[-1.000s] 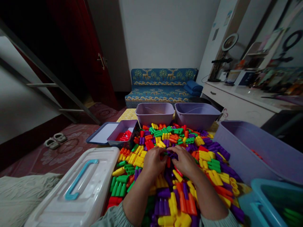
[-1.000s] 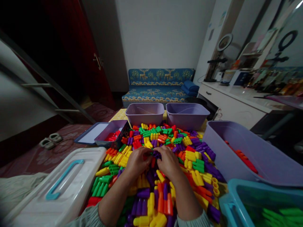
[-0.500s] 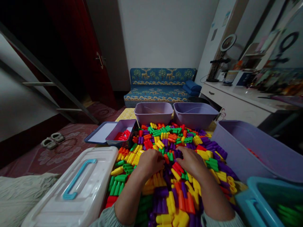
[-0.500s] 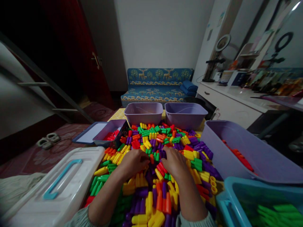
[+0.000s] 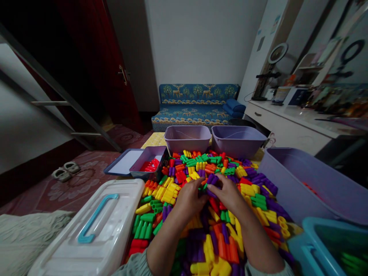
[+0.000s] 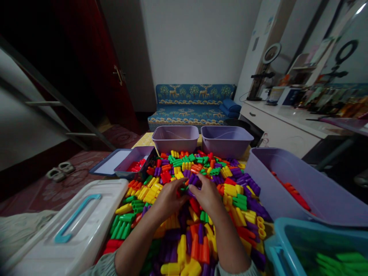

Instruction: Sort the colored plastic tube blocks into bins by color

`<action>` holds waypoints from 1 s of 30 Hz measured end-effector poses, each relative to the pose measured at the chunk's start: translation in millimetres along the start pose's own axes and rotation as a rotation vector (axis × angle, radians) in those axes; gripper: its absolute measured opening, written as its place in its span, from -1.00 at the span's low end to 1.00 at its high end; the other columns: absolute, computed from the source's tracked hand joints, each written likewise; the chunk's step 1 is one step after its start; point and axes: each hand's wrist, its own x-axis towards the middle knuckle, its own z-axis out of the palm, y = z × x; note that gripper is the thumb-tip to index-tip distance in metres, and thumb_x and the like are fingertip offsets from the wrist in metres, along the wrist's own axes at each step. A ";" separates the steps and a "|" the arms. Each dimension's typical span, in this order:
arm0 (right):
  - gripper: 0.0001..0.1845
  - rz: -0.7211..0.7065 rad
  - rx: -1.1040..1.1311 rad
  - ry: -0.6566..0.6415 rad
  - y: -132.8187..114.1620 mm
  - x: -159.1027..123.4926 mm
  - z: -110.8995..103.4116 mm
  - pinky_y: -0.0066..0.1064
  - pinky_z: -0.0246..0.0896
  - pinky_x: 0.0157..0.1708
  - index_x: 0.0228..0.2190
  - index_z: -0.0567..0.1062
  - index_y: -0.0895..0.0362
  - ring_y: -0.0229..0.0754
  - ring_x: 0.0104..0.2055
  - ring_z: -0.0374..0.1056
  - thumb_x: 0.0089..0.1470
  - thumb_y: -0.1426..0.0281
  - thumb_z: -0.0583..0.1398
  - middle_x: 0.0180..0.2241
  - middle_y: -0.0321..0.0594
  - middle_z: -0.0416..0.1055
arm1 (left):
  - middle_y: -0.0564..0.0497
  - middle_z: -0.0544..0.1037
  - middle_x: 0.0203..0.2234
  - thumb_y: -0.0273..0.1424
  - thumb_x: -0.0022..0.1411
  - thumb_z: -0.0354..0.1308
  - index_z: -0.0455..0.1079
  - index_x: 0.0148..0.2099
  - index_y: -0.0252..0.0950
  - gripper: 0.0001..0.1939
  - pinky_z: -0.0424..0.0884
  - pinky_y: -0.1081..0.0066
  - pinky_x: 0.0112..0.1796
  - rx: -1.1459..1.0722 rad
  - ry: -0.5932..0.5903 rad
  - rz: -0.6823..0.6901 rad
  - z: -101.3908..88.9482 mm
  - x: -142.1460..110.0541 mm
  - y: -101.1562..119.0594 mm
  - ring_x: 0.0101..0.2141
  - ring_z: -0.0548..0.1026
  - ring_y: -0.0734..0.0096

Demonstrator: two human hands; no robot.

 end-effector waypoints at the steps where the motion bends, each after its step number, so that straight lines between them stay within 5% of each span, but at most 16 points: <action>1: -0.61 -0.012 0.122 0.007 -1.1 0.4 0.7 -0.36 0.27 -0.26 -0.13 0.44 0.13 -0.11 -0.23 0.43 -0.03 0.26 0.19 -0.29 -0.19 0.52 | -0.11 0.56 -0.14 -0.46 0.01 0.17 0.32 0.15 -0.28 -0.41 0.43 0.33 -0.18 -0.106 0.026 -0.011 0.8 1.9 -0.8 -0.25 0.52 0.28; 7: -0.61 0.004 0.419 -0.019 -10.9 -2.2 3.3 -0.39 0.29 -0.44 -0.17 0.41 0.12 -0.17 -0.43 0.41 0.06 0.13 0.13 -0.41 -0.23 0.48 | -0.14 0.55 -0.14 -0.41 0.03 0.20 0.41 0.04 -0.35 -0.53 0.43 0.47 -0.35 -0.683 0.084 -0.083 -3.2 9.1 3.5 -0.37 0.51 0.42; 14: -0.60 -0.088 0.233 0.063 -9.9 -0.6 8.3 -0.27 0.28 -0.09 -0.12 0.46 0.17 -0.08 -0.12 0.42 0.12 0.19 0.07 -0.21 -0.11 0.51 | -0.14 0.55 -0.19 -0.28 -0.13 0.37 0.43 -0.01 -0.38 -0.40 0.42 0.50 -0.44 -1.036 0.017 -0.283 -8.8 9.2 6.3 -0.42 0.50 0.45; 18: -0.56 -0.117 0.181 0.110 -12.8 -2.0 9.2 -0.20 0.20 0.03 -0.05 0.45 0.20 -0.04 -0.01 0.36 0.10 0.23 0.08 -0.06 -0.04 0.47 | -0.06 0.55 -0.34 -0.18 -0.20 0.40 0.44 -0.05 -0.38 -0.35 0.41 0.48 -0.47 -1.080 0.000 -0.338 -7.0 10.8 1.7 -0.50 0.45 0.51; 25: -0.65 -0.113 0.257 0.053 -17.9 -2.8 9.3 -0.23 0.27 -0.04 -0.15 0.49 0.15 -0.04 -0.06 0.39 0.07 0.26 0.11 -0.16 -0.10 0.51 | 0.04 0.49 -0.46 -0.14 -0.11 0.36 0.47 -0.16 -0.36 -0.50 0.36 0.56 -0.51 -1.088 0.074 -0.368 -10.6 8.7 3.8 -0.52 0.42 0.56; 30: -0.55 0.002 0.489 -0.046 -21.9 -5.5 13.9 -0.38 0.35 -0.36 -0.05 0.41 0.13 -0.20 -0.36 0.42 -0.03 0.33 0.12 -0.24 -0.17 0.50 | 0.03 0.51 -0.47 -0.14 -0.19 0.40 0.49 -0.28 -0.38 -0.53 0.35 0.58 -0.51 -1.110 0.208 -0.363 -12.2 10.4 1.7 -0.53 0.40 0.59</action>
